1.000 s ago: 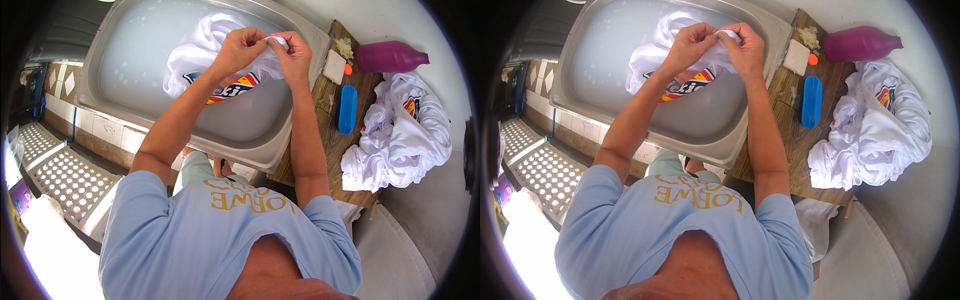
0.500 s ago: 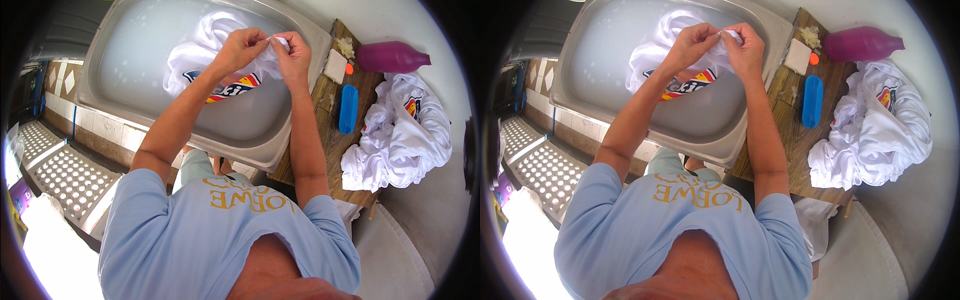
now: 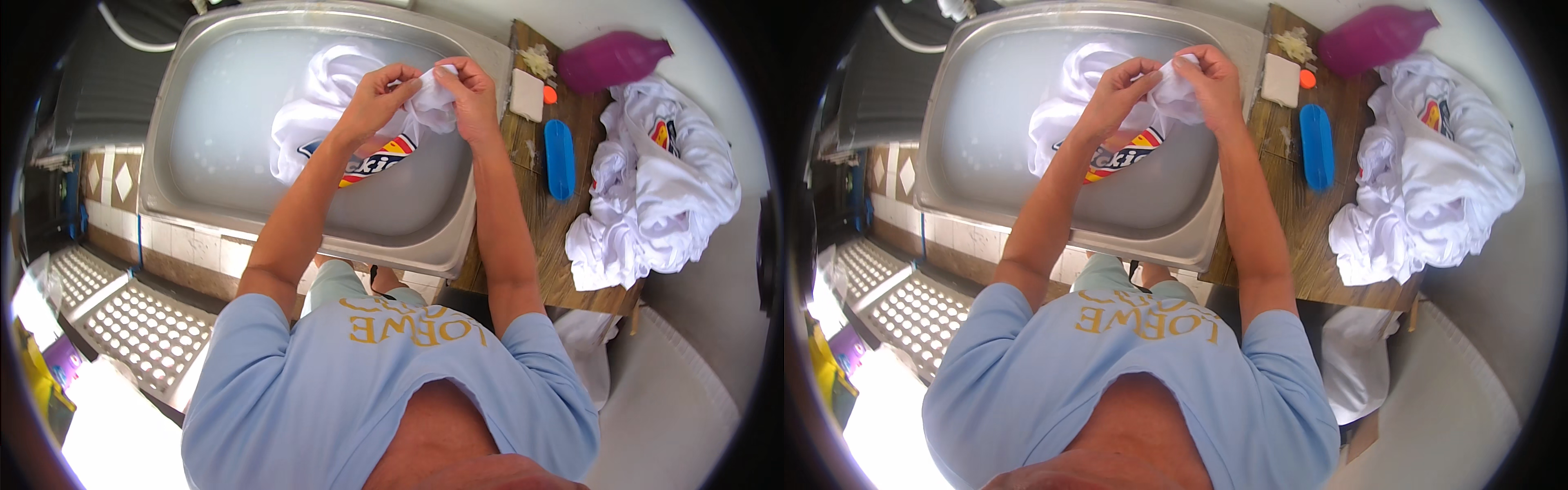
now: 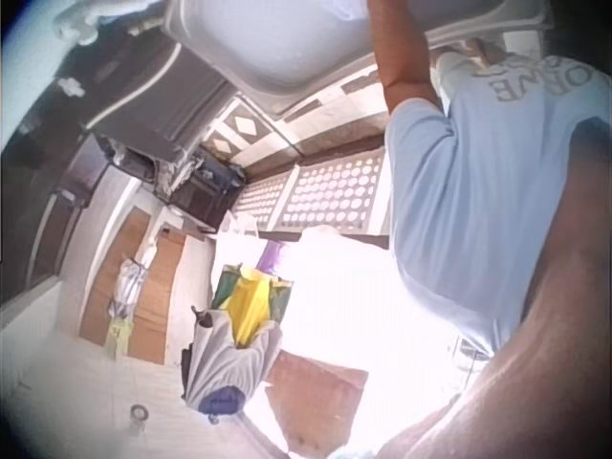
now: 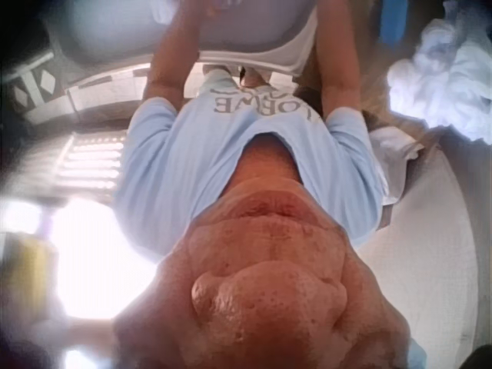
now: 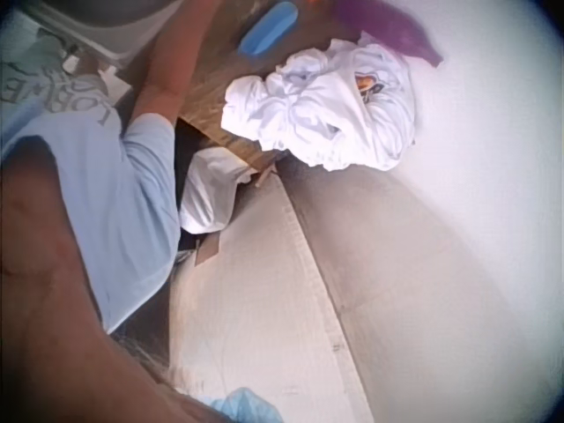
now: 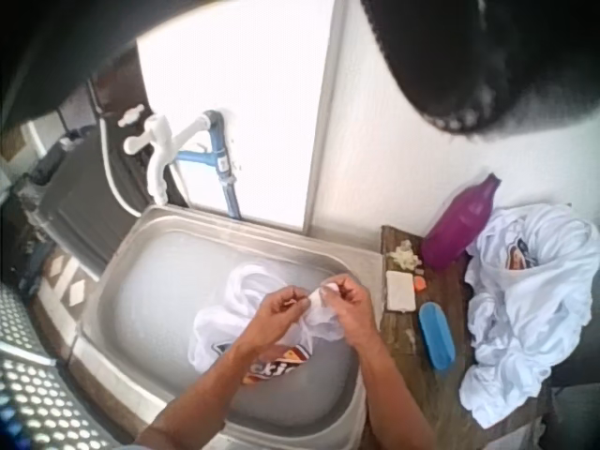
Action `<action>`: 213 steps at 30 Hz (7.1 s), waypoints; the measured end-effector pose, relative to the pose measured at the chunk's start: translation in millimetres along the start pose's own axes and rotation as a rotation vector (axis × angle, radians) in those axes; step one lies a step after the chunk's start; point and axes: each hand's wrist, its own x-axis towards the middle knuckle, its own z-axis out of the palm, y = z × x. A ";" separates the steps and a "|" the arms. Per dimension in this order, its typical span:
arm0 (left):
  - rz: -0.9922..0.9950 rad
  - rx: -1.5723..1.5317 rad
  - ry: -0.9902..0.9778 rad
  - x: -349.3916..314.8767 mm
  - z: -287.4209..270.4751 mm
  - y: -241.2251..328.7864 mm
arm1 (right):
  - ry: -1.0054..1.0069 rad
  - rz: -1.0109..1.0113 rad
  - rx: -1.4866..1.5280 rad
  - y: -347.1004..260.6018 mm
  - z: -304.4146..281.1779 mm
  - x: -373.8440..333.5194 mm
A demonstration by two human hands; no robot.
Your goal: The person washes a white t-shirt by hand in a sink filled with soapy water, scrubbing specific areas of the garment and lifting it to check for cleanliness.
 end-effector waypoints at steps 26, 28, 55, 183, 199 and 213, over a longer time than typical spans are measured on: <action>0.244 0.627 -0.212 36.7 110.8 11.1 | 0.835 -0.391 -0.815 -36.5 -35.3 -120.7; 0.440 0.947 -0.190 49.6 114.8 14.3 | 0.850 -0.395 -0.831 -32.6 -36.6 -121.6; 0.732 0.969 -0.688 88.7 110.3 3.8 | 0.763 -0.286 -1.362 -18.4 -30.4 -139.0; 0.472 1.213 -0.996 105.8 128.2 18.9 | 0.849 -0.179 -1.339 -7.4 -34.7 -137.1; 0.493 1.175 -0.974 107.3 125.5 14.7 | 0.837 -0.179 -1.339 -9.9 -34.3 -137.2; 0.488 0.998 -0.883 103.4 110.3 7.9 | 0.815 -0.254 -1.356 -8.1 -36.6 -135.7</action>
